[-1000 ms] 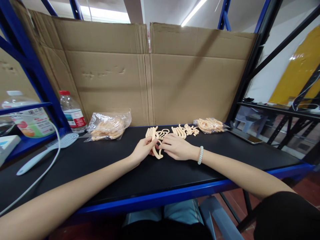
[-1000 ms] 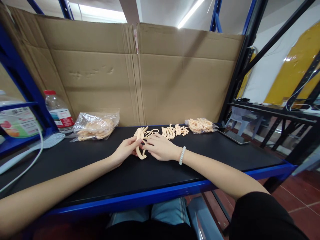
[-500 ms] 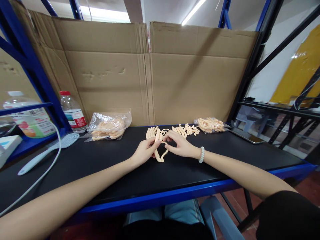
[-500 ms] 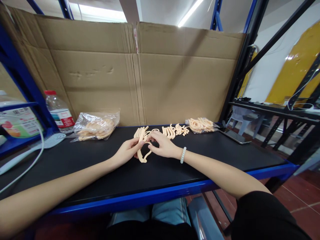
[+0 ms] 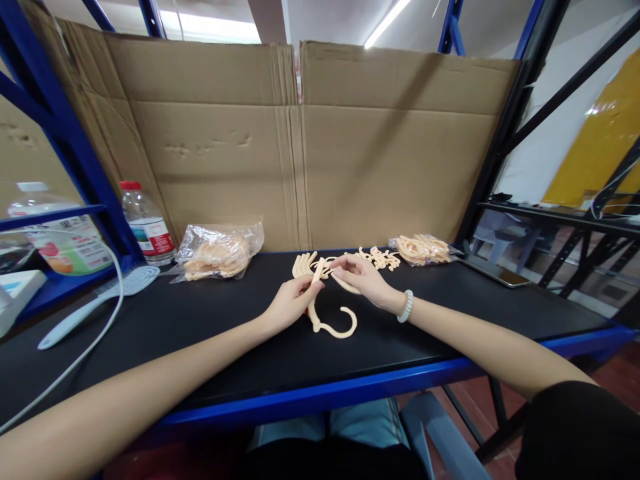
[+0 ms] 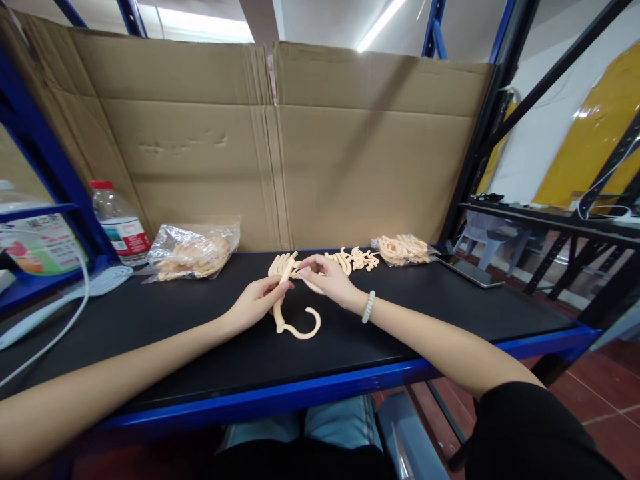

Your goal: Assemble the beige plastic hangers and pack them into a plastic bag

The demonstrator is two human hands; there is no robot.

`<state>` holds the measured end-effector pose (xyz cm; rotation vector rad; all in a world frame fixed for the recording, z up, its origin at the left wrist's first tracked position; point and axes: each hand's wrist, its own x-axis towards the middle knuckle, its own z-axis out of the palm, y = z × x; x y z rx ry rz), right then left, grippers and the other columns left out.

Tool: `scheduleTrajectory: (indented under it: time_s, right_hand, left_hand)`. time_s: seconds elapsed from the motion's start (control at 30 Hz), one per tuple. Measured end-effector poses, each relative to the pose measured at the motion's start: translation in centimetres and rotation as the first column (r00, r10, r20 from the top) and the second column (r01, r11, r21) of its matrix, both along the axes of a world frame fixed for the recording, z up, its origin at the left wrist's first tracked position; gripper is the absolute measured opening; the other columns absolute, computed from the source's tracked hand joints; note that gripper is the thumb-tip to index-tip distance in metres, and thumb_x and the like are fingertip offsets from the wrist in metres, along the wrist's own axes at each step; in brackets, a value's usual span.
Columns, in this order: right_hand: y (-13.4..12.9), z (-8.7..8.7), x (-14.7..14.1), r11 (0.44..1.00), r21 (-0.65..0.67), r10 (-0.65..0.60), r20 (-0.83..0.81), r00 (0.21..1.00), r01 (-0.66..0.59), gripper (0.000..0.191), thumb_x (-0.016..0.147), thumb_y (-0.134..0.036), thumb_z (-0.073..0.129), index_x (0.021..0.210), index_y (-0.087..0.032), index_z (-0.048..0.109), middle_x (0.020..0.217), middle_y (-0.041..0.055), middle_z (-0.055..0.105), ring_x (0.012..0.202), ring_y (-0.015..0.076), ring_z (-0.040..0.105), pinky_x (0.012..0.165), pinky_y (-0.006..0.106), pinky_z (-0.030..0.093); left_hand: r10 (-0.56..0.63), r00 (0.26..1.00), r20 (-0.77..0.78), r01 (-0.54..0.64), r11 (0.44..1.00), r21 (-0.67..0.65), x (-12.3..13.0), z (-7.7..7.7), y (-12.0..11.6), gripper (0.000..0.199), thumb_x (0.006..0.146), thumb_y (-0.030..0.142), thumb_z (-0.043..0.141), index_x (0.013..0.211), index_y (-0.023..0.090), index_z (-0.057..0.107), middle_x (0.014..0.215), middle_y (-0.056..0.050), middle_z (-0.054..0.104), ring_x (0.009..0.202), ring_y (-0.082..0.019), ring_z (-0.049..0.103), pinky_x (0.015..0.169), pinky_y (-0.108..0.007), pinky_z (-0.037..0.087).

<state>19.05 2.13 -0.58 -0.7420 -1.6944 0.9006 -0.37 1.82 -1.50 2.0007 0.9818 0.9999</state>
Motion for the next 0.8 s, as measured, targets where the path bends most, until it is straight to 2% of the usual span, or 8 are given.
scheduleTrajectory:
  time_s: [0.13, 0.2, 0.27, 0.43, 0.57, 0.63, 0.7, 0.8]
  right_hand:
    - [0.3, -0.2, 0.3, 0.992, -0.126, -0.014, -0.086, 0.996, 0.003, 0.024, 0.081, -0.032, 0.061, 0.099, -0.018, 0.050, 0.072, -0.0030, 0.056, 0.056, 0.0092, 0.056, 0.058, 0.025, 0.049]
    - [0.3, -0.2, 0.4, 0.973, -0.223, 0.058, -0.047, 0.997, -0.067, 0.025, 0.083, -0.028, 0.057, 0.104, -0.017, 0.048, 0.070, -0.0033, 0.057, 0.046, 0.0072, 0.052, 0.047, 0.021, 0.043]
    - [0.2, -0.2, 0.4, 0.937, -0.316, 0.158, 0.003, 0.987, -0.149, 0.021, 0.085, -0.026, 0.053, 0.102, -0.014, 0.050, 0.069, -0.0013, 0.059, 0.039, 0.0054, 0.048, 0.040, 0.019, 0.037]
    - [-0.2, -0.2, 0.3, 0.890, -0.404, 0.270, 0.097, 0.958, -0.210, 0.019, 0.091, -0.029, 0.044, 0.092, -0.013, 0.054, 0.052, -0.0038, 0.055, 0.032, 0.0039, 0.040, 0.035, 0.015, 0.031]
    - [-0.5, 0.0, 0.3, 0.842, -0.459, 0.381, 0.132, 0.915, -0.284, 0.024, 0.090, -0.033, 0.045, 0.085, -0.012, 0.056, 0.047, -0.0034, 0.055, 0.029, 0.0046, 0.041, 0.032, 0.015, 0.031]
    - [-0.6, 0.0, 0.3, 0.799, -0.516, 0.425, 0.124, 0.896, -0.308, 0.025, 0.088, -0.035, 0.048, 0.084, -0.012, 0.056, 0.046, -0.0032, 0.056, 0.028, 0.0053, 0.042, 0.030, 0.015, 0.030]
    - [-0.7, 0.2, 0.2, 0.779, -0.545, 0.446, 0.135, 0.885, -0.309, 0.026, 0.086, -0.036, 0.051, 0.081, -0.012, 0.057, 0.045, -0.0030, 0.056, 0.028, 0.0055, 0.042, 0.029, 0.015, 0.028]
    - [-0.9, 0.3, 0.2, 0.812, -0.513, 0.427, 0.200, 0.882, -0.277, 0.026, 0.085, -0.037, 0.053, 0.076, -0.012, 0.057, 0.043, -0.0038, 0.055, 0.028, 0.0048, 0.042, 0.028, 0.014, 0.027]
  left_hand:
    - [0.027, 1.000, 0.005, -0.027, 1.000, 0.013, -0.2, -0.2, 0.0, 0.032, 0.086, 0.044, 0.045, 0.095, 0.017, 0.060, 0.059, 0.003, 0.052, 0.043, -0.011, 0.052, 0.043, -0.020, 0.041]
    - [0.051, 0.999, -0.020, -0.050, 0.998, 0.044, -0.3, -0.2, 0.0, 0.029, 0.087, 0.040, 0.044, 0.102, 0.018, 0.057, 0.062, 0.003, 0.053, 0.042, -0.011, 0.051, 0.043, -0.020, 0.040]
    - [0.102, 0.992, -0.069, -0.091, 0.985, 0.144, -0.5, -0.1, -0.1, 0.026, 0.088, 0.034, 0.045, 0.106, 0.020, 0.057, 0.066, 0.002, 0.057, 0.047, -0.012, 0.054, 0.048, -0.021, 0.042]
    - [0.221, 0.947, -0.235, -0.112, 0.909, 0.402, -0.6, 0.5, -0.5, 0.023, 0.084, 0.028, 0.054, 0.105, 0.027, 0.062, 0.089, -0.003, 0.069, 0.077, -0.020, 0.064, 0.066, -0.023, 0.043]
    - [0.244, 0.907, -0.344, -0.041, 0.863, 0.504, -0.8, 0.7, -0.7, 0.016, 0.084, 0.031, 0.056, 0.098, 0.025, 0.063, 0.090, -0.005, 0.069, 0.069, -0.020, 0.065, 0.061, -0.022, 0.041]
    - [0.276, 0.853, -0.443, 0.009, 0.841, 0.541, -0.8, 0.7, -0.8, 0.014, 0.087, 0.032, 0.053, 0.091, 0.022, 0.063, 0.083, -0.006, 0.069, 0.064, -0.019, 0.064, 0.060, -0.022, 0.041]
    - [0.322, 0.739, -0.591, 0.092, 0.822, 0.562, -0.7, 0.8, -0.9, 0.020, 0.091, 0.032, 0.045, 0.089, 0.020, 0.061, 0.079, -0.007, 0.069, 0.064, -0.020, 0.065, 0.059, -0.023, 0.042]
    - [0.375, 0.552, -0.745, 0.208, 0.803, 0.558, -0.5, 1.2, -1.1, 0.028, 0.096, 0.031, 0.033, 0.093, 0.017, 0.057, 0.080, -0.008, 0.069, 0.067, -0.022, 0.066, 0.058, -0.026, 0.044]
